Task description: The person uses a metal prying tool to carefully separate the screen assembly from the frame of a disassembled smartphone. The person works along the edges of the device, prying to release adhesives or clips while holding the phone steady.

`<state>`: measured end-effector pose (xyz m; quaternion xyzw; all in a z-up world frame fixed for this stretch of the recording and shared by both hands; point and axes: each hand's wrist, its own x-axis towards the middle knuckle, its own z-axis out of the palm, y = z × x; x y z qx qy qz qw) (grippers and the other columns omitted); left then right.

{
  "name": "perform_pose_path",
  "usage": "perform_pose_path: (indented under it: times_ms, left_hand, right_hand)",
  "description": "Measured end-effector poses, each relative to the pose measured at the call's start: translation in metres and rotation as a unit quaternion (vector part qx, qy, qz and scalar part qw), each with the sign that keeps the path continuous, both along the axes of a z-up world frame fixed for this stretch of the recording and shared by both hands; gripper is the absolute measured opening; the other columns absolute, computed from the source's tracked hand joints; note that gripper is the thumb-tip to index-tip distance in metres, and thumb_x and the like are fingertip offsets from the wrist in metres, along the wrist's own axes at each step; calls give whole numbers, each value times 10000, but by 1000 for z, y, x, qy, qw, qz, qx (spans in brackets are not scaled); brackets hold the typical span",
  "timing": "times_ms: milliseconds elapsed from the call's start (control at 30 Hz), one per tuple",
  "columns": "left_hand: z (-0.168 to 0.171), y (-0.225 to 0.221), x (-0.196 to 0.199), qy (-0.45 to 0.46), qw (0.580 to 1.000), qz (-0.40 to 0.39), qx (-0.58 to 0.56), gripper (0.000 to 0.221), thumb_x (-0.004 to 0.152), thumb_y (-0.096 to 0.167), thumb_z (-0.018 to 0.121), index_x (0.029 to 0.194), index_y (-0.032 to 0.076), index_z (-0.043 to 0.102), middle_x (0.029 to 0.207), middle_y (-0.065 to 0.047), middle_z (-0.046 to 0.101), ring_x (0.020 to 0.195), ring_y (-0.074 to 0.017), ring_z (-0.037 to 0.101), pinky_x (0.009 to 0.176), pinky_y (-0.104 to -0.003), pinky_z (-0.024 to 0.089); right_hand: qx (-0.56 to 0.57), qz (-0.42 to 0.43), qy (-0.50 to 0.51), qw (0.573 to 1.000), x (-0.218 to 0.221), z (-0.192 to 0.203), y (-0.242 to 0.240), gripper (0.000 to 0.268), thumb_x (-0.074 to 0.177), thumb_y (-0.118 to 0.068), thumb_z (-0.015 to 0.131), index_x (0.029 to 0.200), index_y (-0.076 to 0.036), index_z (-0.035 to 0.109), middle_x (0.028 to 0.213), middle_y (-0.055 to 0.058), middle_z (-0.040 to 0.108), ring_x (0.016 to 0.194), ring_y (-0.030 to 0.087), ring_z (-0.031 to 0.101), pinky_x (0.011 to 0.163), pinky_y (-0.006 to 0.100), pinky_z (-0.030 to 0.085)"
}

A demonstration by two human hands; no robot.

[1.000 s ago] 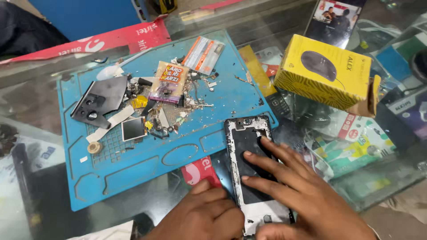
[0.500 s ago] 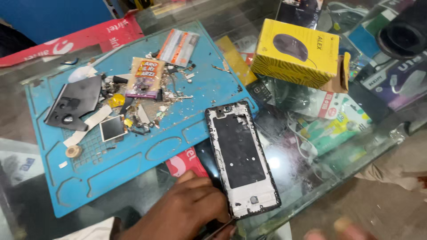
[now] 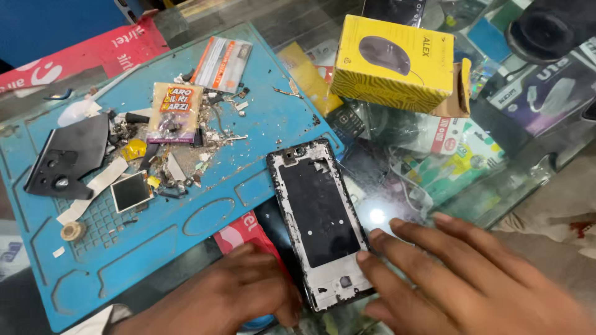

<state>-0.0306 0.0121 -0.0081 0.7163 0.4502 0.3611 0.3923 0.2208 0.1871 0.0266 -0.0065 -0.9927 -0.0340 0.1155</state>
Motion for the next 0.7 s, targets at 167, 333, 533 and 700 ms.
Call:
perform_pose_path:
  times_ms: [167,333,533,700]
  left_hand:
    - [7,-5,7,-17,997,68,-31,157,912,187,731,944,67,636,967,-88,700,1013,-274,684,899,-384,509]
    - [11,-12,16,-35,984,169,-49,166,875,117,764,892,73,605,884,-76,718,867,-249,741,773,-366,547]
    - [17,-7,14,-29,979,201,-4,148,848,98,750,869,50,612,834,-109,714,804,-260,738,704,-379,549]
    - [15,-4,13,-9,983,175,47,136,785,44,712,869,35,605,809,-133,684,812,-310,708,715,-402,530]
  right_hand:
    - [-161,7,22,987,-10,-31,6,647,844,-583,689,1347,-183,609,1445,43,580,1361,274,510,1136,483,377]
    - [-224,55,76,970,-35,-27,8,721,772,-584,725,1333,-143,618,1519,68,522,1462,334,414,1187,542,305]
    - [-280,37,63,957,-54,-34,9,592,753,-481,809,1217,-134,691,1489,50,559,1477,344,429,1188,569,339]
    - [-300,62,70,950,-51,-39,13,573,788,-499,794,1244,-167,695,1554,77,506,1518,381,340,1179,573,296]
